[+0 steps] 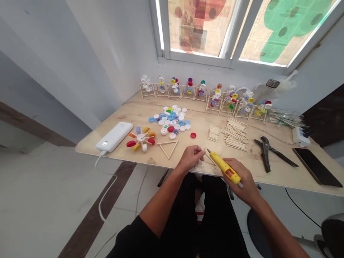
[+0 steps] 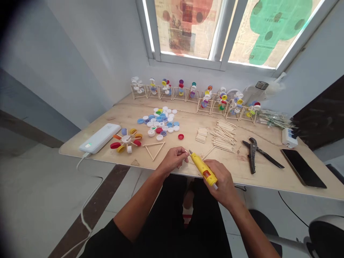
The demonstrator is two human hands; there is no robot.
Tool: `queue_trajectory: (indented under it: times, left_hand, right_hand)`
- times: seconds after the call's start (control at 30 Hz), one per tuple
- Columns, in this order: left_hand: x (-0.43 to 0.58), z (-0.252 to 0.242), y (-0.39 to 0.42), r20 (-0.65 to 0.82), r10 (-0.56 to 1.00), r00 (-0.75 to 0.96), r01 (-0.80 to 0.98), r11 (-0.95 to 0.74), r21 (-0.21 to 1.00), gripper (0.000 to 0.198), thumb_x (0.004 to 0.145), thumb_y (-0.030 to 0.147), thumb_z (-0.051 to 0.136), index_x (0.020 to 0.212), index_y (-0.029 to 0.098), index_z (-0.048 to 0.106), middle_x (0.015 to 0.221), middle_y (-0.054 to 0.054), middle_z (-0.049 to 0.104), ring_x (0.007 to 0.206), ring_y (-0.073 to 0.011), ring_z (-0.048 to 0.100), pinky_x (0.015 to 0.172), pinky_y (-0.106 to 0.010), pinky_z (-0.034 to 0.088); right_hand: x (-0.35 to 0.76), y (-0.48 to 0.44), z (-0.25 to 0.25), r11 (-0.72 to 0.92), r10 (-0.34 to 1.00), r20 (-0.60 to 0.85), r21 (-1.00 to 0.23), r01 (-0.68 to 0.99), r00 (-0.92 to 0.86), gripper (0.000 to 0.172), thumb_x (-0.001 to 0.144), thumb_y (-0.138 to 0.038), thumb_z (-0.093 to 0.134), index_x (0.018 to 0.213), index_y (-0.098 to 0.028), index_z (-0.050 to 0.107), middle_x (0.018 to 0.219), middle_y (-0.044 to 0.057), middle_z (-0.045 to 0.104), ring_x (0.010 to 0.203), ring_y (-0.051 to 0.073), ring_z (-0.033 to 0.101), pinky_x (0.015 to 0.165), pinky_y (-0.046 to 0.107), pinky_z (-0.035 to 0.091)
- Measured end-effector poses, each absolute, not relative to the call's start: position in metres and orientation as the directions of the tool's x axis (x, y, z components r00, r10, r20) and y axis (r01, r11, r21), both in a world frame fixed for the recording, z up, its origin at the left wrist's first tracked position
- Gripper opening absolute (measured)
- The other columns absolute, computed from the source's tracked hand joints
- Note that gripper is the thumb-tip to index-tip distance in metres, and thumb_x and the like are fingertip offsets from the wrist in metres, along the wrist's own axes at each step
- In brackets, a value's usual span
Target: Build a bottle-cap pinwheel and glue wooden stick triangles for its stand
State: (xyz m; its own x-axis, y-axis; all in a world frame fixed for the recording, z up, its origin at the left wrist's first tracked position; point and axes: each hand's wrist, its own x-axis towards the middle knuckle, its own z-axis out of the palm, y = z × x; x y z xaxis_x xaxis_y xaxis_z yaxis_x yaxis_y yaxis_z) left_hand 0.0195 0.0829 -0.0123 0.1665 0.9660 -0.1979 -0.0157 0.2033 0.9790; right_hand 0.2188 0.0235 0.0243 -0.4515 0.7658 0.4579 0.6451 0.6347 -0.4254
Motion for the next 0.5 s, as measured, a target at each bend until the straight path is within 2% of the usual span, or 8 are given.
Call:
queue_trajectory:
  times: [0.17, 0.3, 0.5]
  left_hand:
    - [0.019, -0.013, 0.083, -0.197, 0.967, 0.159, 0.008, 0.198, 0.98, 0.02, 0.071, 0.034, 0.061, 0.071, 0.016, 0.053, 0.055, 0.002, 0.06, 0.033, -0.0038, 0.035, 0.033, -0.017, 0.027]
    - [0.02, -0.01, 0.083, -0.193, 0.968, 0.163, 0.006, 0.195, 0.981, 0.018, 0.07, 0.033, 0.059, 0.071, 0.016, 0.053, 0.055, 0.002, 0.06, 0.032, -0.0038, 0.034, 0.033, -0.018, 0.026]
    - [0.021, -0.005, 0.08, -0.194, 0.969, 0.155, 0.009, 0.195, 0.981, 0.02, 0.07, 0.034, 0.06, 0.07, 0.015, 0.053, 0.055, 0.002, 0.06, 0.032, -0.0037, 0.034, 0.034, -0.018, 0.024]
  right_hand:
    - [0.258, 0.025, 0.016, 0.566, 0.773, 0.538, -0.349, 0.747, -0.335, 0.032, 0.084, -0.021, 0.05, 0.116, -0.02, 0.048, 0.108, 0.012, 0.062, 0.101, 0.025, 0.059, 0.081, 0.038, 0.049]
    - [0.317, 0.029, 0.006, 0.44, 0.746, 0.612, -0.155, 0.884, -0.264, 0.034, 0.084, -0.023, 0.049, 0.118, -0.018, 0.049, 0.112, 0.014, 0.062, 0.104, 0.027, 0.058, 0.081, 0.04, 0.048]
    - [0.399, 0.039, -0.008, 0.288, 0.801, 0.518, 0.108, 0.951, -0.302, 0.032, 0.083, -0.023, 0.045, 0.113, -0.015, 0.054, 0.113, 0.015, 0.062, 0.1, 0.029, 0.057, 0.079, 0.041, 0.042]
